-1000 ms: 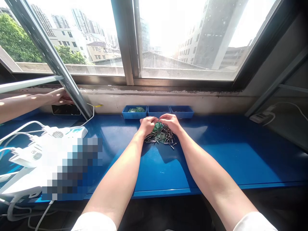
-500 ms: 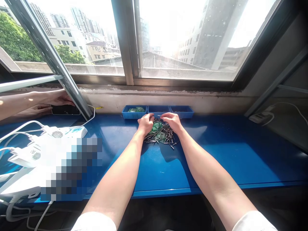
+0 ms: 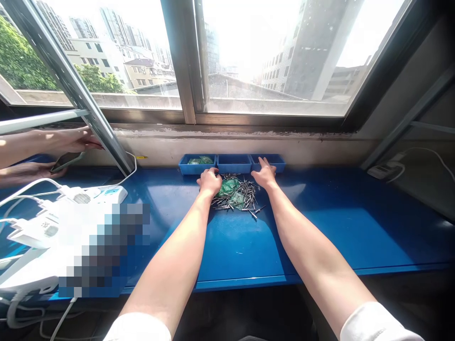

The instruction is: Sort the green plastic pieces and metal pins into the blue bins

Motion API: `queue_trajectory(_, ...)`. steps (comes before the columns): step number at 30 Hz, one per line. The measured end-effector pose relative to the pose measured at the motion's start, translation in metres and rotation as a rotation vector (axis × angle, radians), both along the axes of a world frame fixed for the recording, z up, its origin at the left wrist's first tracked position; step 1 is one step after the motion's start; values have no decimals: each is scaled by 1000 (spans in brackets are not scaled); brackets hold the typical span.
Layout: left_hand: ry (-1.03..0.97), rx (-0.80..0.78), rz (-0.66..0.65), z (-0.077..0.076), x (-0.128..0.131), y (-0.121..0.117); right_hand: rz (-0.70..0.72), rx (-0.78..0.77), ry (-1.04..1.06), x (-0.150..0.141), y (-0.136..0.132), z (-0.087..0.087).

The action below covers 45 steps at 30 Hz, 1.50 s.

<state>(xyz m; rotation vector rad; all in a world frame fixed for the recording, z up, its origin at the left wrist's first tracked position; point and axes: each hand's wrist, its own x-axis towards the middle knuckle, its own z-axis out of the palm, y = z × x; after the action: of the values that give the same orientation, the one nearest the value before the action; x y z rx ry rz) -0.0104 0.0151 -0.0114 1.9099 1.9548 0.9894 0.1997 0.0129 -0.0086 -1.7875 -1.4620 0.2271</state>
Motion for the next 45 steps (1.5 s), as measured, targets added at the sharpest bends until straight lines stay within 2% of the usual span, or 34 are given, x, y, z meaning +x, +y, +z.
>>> queue_trajectory(2,14,-6,-12,-1,0,0,-10,39,-25,-3,-1,-2)
queue_trajectory(5,28,-20,-20,-2,0,1,-11,206,-60,-9,-2,-3)
queue_trajectory(7,32,-25,-27,-3,0,1,114,256,-81,-14,-3,-4)
queue_trajectory(9,31,-24,-40,-4,-1,2,304,194,-105,-19,-3,-7)
queue_trajectory(11,24,-18,-53,-4,-1,2,389,101,-146,-24,-2,-11)
queue_trajectory(17,10,-14,-69,-3,0,2,371,10,-173,-28,2,-21)
queue_trajectory(21,5,-26,-80,-2,1,1,374,22,-121,-29,1,-22)
queue_trajectory(26,11,-39,-93,-3,1,1,311,-19,-55,-34,-1,-20)
queue_trajectory(31,35,-16,-105,-4,2,2,276,14,-118,-38,-2,-19)
queue_trajectory(35,32,52,-145,1,4,-4,270,78,-161,-42,-6,-15)
queue_trajectory(41,-30,199,-356,8,10,-14,518,227,114,-45,-13,-7)
queue_trajectory(45,-106,234,-487,7,11,-15,562,164,355,-45,-13,-5)
